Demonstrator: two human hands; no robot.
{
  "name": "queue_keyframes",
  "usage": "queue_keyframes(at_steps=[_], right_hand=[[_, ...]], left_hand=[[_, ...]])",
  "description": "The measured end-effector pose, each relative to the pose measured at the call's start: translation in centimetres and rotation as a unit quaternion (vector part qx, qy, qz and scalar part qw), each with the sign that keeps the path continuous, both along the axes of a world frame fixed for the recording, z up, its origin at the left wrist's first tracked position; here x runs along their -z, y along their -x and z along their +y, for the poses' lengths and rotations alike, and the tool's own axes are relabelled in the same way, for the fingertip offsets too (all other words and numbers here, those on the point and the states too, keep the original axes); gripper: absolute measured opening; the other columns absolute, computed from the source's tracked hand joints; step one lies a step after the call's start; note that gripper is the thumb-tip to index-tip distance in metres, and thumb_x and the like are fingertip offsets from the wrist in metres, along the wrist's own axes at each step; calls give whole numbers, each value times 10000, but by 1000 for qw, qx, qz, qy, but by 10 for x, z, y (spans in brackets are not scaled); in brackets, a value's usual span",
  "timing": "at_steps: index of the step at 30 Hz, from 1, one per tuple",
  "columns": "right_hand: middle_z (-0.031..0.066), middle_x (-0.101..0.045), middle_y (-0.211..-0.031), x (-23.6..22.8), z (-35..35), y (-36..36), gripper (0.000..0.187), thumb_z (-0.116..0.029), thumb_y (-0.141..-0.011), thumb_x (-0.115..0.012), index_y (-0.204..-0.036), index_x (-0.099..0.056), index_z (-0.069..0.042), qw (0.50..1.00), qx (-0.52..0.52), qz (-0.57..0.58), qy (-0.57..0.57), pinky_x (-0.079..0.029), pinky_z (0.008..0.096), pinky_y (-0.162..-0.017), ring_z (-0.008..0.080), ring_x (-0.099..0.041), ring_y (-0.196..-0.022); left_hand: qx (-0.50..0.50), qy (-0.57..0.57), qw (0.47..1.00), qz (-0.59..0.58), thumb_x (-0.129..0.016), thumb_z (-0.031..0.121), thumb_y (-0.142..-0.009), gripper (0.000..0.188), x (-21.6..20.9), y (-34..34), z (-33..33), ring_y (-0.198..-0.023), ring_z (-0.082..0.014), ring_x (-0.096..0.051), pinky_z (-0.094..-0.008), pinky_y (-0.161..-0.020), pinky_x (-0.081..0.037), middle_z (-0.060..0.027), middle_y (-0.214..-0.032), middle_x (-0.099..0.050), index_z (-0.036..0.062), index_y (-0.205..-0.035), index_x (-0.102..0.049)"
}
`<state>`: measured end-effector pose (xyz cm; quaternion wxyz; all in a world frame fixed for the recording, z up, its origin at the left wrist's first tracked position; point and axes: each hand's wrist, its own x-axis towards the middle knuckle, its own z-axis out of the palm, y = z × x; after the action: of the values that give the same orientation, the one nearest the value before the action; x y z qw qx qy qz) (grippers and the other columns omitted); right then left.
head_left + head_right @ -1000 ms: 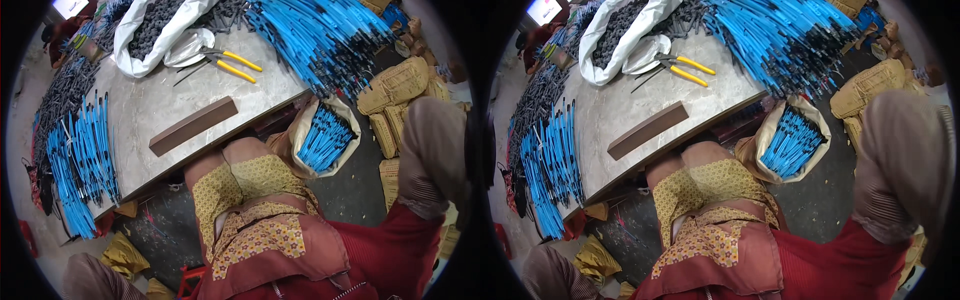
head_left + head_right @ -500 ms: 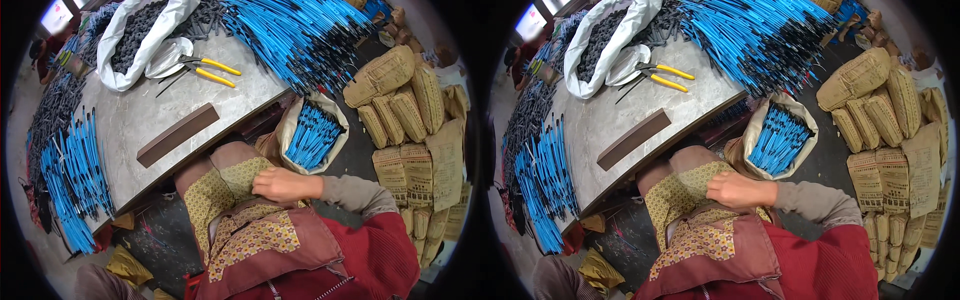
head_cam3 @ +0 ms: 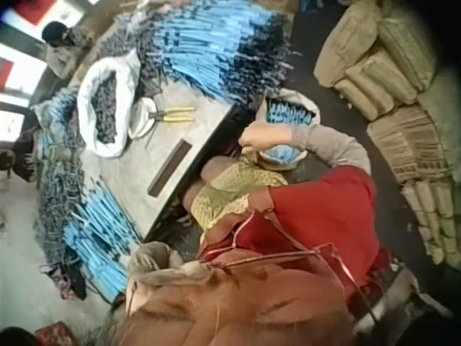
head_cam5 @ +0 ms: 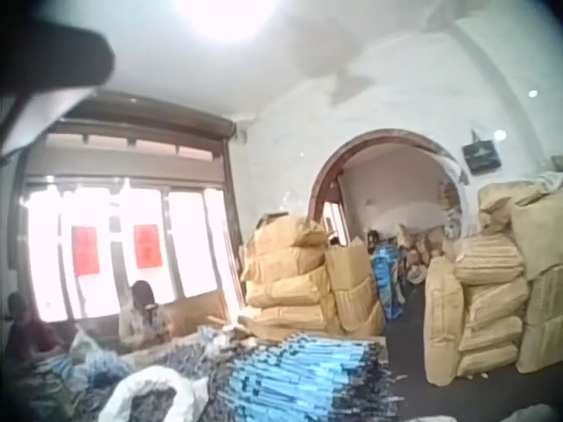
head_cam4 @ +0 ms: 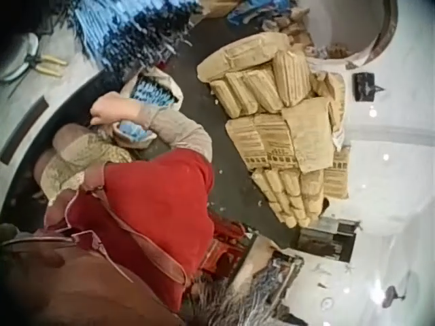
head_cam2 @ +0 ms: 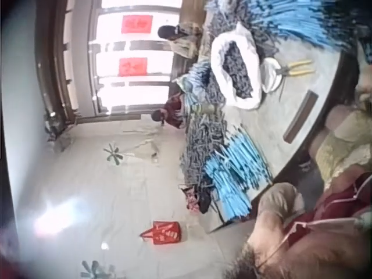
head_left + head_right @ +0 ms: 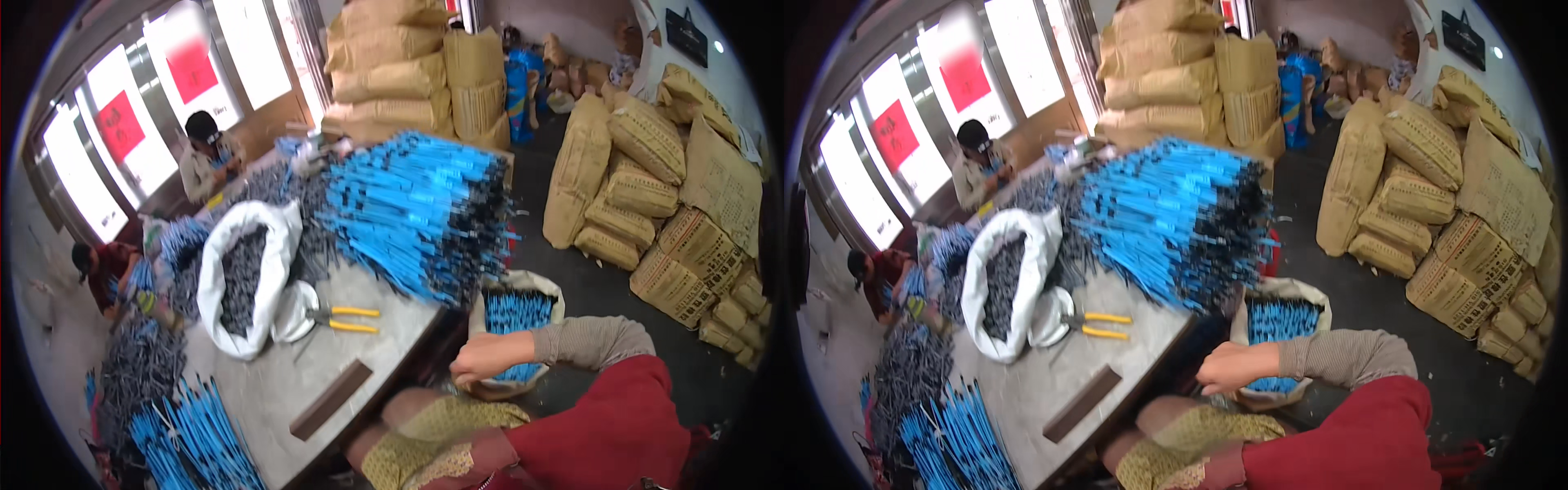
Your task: Assembling, bundling, and cutting plastic-wrapped wire bundles using pliers and plastic ties.
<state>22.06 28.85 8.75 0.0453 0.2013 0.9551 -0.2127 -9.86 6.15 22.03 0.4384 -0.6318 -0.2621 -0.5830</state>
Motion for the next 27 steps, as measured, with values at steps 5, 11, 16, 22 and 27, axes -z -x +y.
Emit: queue_keyframes(at_steps=[5,11,16,22,27], right_hand=[[143,-650,-754,-104,34,25,229,-279,-924,-637,-825,-641,-73,960,67,254,-96,-508,455,-608,360,-642,-694],[105,-686,-804,-145,128,23,138,-223,-901,-675,-863,-698,-92,906,188,270,-267,-515,423,-613,315,-663,-725],[109,-683,-804,-148,170,41,167,-242,-864,-694,-843,-680,-77,893,229,224,-317,-522,460,-650,339,-663,-778],[119,-677,-812,-133,202,81,166,-232,-842,-708,-822,-685,-69,859,238,170,-421,-534,443,-627,318,-678,-777],[118,-663,-830,-119,231,93,132,-182,-814,-694,-800,-654,-56,835,254,94,-479,-530,428,-604,292,-679,-761]], left_hand=[[-24,-49,998,5,-583,245,-1022,342,-15,-2,-7,-816,-335,-689,-499,-682,-520,-153,-974,-716,29,-1286,-556],[102,418,901,-59,-694,47,-862,108,24,-58,42,-714,-325,-667,-387,-612,-523,-169,-796,-671,-15,-950,-704],[104,570,811,-78,-716,90,-855,113,102,-64,30,-758,-333,-680,-378,-650,-538,-168,-847,-688,13,-938,-718],[95,647,733,-187,-712,116,-875,115,134,-69,18,-785,-342,-681,-389,-677,-538,-158,-875,-694,39,-959,-724],[100,667,706,-217,-692,119,-895,121,132,-69,18,-802,-354,-680,-394,-688,-536,-159,-888,-694,34,-976,-719]])
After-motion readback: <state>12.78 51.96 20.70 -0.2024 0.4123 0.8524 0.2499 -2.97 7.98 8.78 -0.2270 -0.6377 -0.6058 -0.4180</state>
